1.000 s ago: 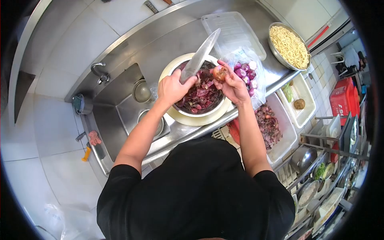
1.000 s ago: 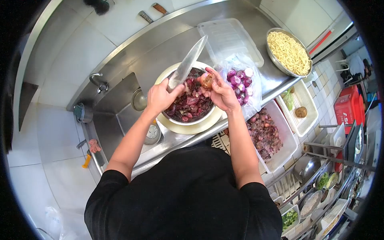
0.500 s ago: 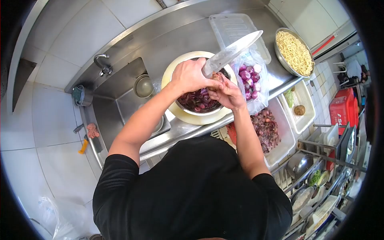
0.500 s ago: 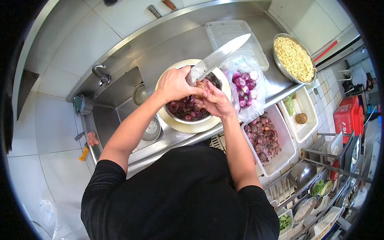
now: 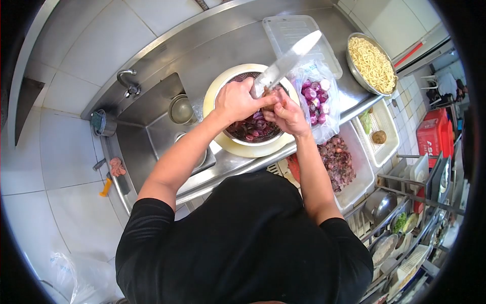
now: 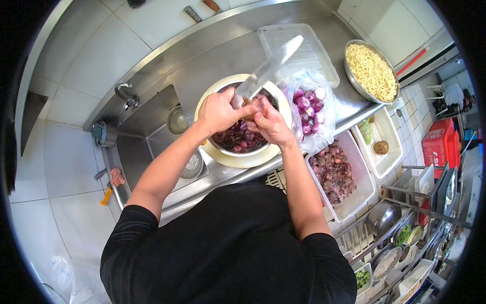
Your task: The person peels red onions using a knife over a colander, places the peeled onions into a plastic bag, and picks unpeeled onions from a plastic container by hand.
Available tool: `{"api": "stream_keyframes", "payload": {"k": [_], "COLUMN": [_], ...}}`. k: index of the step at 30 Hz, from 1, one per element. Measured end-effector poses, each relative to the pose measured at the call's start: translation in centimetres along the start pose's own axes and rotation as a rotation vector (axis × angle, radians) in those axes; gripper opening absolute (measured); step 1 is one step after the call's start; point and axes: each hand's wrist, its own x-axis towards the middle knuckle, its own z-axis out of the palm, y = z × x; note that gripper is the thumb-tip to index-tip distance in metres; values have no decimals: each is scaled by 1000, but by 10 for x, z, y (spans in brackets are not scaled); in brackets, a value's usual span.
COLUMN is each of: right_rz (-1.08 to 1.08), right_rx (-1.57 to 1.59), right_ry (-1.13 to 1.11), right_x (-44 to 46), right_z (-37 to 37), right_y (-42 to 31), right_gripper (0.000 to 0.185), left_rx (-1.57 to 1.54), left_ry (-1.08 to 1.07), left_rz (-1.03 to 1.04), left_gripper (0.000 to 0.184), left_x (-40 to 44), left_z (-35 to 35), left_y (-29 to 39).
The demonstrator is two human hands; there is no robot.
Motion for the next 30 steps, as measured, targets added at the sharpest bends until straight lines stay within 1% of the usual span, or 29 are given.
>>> {"api": "stream_keyframes", "payload": {"k": [2, 3, 4, 5, 6, 8, 9, 12, 13, 15, 18, 19, 22, 25, 28, 29, 30], "right_rz": [162, 200, 188, 176, 163, 23, -46, 55, 107, 86, 20, -12, -62, -94, -179, -173, -107], "right_rx": [122, 140, 68, -3, -75, -326, -449, -12, 35, 51, 97, 114, -48, -59, -39, -38, 37], "right_ry": [-138, -181, -128, -73, -19, 85, 139, 4, 61, 30, 13, 11, 142, 213, 245, 229, 150], "right_x": [-4, -3, -3, -5, -5, 2, 3, 6, 2, 3, 6, 8, 11, 10, 13, 7, 6], "right_z": [-18, -16, -13, -9, -3, 8, 11, 1, 12, 6, 7, 11, 24, 13, 9, 12, 13], "right_y": [-4, -8, -11, -13, -15, -6, -3, -1, -7, -3, -2, -4, -9, 2, 1, -2, -4], "right_gripper": [64, 62, 62, 62, 62, 62, 63, 62, 62, 63, 64, 64, 68, 70, 73, 70, 69], "left_rx": [-6, 9, 23, -24, -120, -309, -311, -252, -199, -94, -361, -435, -532, -574, -568, -554, -540], "left_ry": [-58, -81, -106, -104, -51, 56, 66, 74, 50, 6, 7, 0, -121, -42, -24, -27, -28], "left_rz": [68, 96, 124, 102, 58, -24, -50, 8, 26, 60, -3, -37, -69, -68, -38, -40, -43], "left_gripper": [84, 83, 81, 77, 75, 72, 69, 68, 68, 67, 64, 60, 46, 44, 44, 44, 44], "left_x": [1, 1, 1, -1, -4, -9, -8, -9, -9, -5, 3, 5, -1, -9, -13, -12, -11], "left_z": [-3, -6, -6, -2, 7, 28, 29, 25, 21, 15, 21, 22, 14, 11, 20, 22, 21], "left_y": [-6, -7, -7, -8, -10, -14, -12, -7, -6, -6, -14, -15, -8, -4, -14, -18, -20]}}
